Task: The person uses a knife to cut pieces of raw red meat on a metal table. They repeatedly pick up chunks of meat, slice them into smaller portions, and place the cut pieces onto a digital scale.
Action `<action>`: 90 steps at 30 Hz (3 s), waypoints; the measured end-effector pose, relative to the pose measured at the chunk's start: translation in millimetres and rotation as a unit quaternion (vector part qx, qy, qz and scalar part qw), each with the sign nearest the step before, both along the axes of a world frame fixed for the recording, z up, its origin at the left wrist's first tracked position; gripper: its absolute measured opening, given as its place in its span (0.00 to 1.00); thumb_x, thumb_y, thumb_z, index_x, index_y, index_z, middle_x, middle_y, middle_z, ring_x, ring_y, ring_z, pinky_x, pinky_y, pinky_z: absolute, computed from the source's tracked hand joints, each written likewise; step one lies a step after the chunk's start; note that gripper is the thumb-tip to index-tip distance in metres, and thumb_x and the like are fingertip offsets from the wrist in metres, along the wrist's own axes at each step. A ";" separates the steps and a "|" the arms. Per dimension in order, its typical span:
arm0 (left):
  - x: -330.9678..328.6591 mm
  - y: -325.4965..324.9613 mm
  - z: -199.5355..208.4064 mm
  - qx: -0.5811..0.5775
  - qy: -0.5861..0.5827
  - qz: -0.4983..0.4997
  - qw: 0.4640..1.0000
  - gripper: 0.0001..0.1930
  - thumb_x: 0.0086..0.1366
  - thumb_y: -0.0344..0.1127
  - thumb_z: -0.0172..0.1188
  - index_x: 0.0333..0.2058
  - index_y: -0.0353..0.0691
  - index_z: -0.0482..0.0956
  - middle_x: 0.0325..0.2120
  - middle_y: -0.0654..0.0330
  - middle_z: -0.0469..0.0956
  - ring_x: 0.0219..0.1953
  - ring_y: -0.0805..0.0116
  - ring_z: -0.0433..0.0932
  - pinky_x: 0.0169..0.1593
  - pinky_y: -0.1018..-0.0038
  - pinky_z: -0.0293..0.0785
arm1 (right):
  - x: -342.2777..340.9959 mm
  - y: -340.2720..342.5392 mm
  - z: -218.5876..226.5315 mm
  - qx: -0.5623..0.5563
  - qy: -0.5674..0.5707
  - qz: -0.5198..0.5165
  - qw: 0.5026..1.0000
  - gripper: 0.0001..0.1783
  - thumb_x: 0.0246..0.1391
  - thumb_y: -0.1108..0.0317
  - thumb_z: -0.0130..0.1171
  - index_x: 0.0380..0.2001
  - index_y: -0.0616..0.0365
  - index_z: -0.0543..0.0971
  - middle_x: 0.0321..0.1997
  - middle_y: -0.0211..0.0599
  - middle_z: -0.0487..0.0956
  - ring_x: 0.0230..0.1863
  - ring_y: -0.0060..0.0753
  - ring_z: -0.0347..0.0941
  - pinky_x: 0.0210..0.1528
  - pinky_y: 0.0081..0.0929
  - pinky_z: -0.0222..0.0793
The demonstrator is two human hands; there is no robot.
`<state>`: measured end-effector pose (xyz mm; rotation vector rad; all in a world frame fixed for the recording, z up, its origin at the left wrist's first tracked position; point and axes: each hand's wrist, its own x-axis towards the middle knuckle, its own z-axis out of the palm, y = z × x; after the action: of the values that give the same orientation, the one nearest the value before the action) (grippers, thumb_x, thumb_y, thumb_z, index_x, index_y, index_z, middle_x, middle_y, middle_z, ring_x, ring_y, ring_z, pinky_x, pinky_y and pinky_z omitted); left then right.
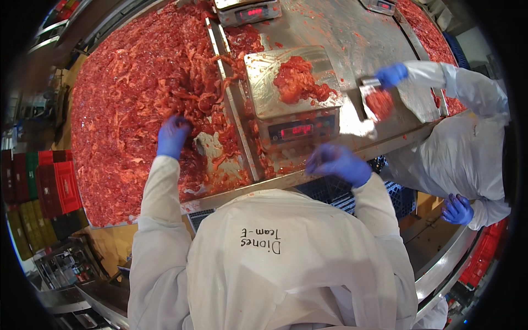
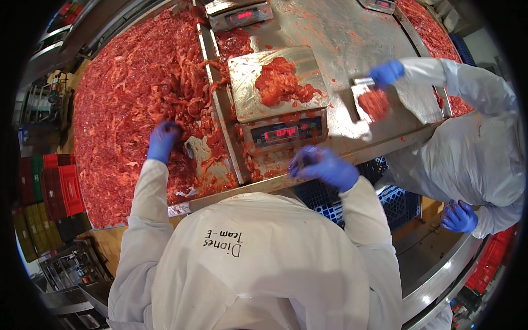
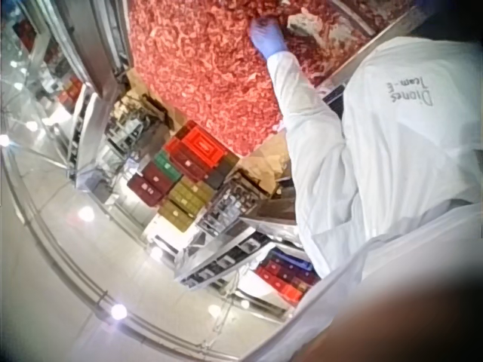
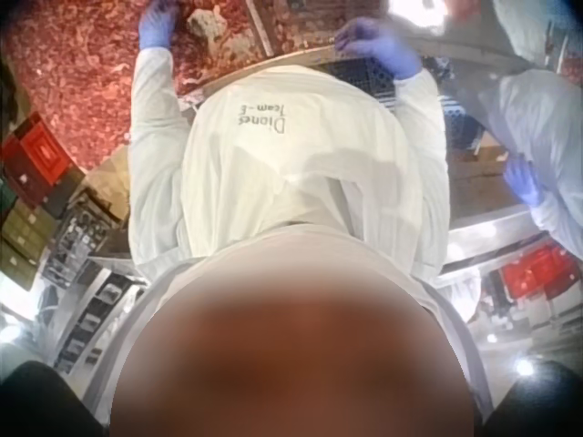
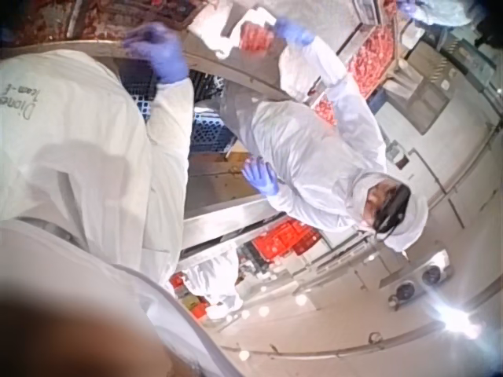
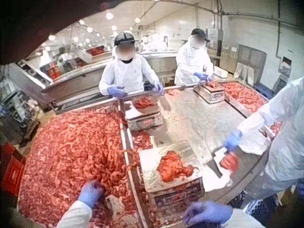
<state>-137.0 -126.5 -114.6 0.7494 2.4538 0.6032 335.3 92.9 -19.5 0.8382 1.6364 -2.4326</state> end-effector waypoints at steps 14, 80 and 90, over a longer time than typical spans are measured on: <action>106.1 179.6 80.4 0.357 -0.228 -0.135 0.896 0.36 0.63 0.26 0.62 0.71 0.44 0.68 0.64 0.55 0.76 0.62 0.67 0.77 0.60 0.73 0.75 | -114.5 9.2 5.1 0.262 0.155 -0.054 0.951 0.21 0.59 0.69 0.67 0.55 0.54 0.79 0.48 0.40 0.82 0.50 0.37 0.80 0.58 0.36 0.75; 206.8 148.0 103.1 0.323 0.166 -0.414 0.835 0.14 0.59 0.32 0.72 0.44 0.41 0.85 0.40 0.52 0.80 0.41 0.51 0.82 0.46 0.62 0.80 | -31.6 19.6 38.0 0.137 0.060 -0.222 0.963 0.17 0.64 0.71 0.65 0.54 0.67 0.79 0.46 0.41 0.85 0.44 0.32 0.83 0.52 0.31 0.79; 34.5 11.5 60.2 0.055 0.306 -0.138 0.940 0.16 0.60 0.28 0.67 0.47 0.46 0.85 0.62 0.45 0.74 0.62 0.43 0.75 0.63 0.55 0.74 | 47.1 23.6 10.5 0.114 -0.042 -0.260 0.958 0.18 0.60 0.74 0.66 0.53 0.67 0.79 0.43 0.40 0.85 0.47 0.34 0.83 0.58 0.32 0.77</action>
<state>-102.4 -115.0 -54.4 1.4841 2.7911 0.4433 382.4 116.5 -9.0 1.5616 1.8783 -2.4881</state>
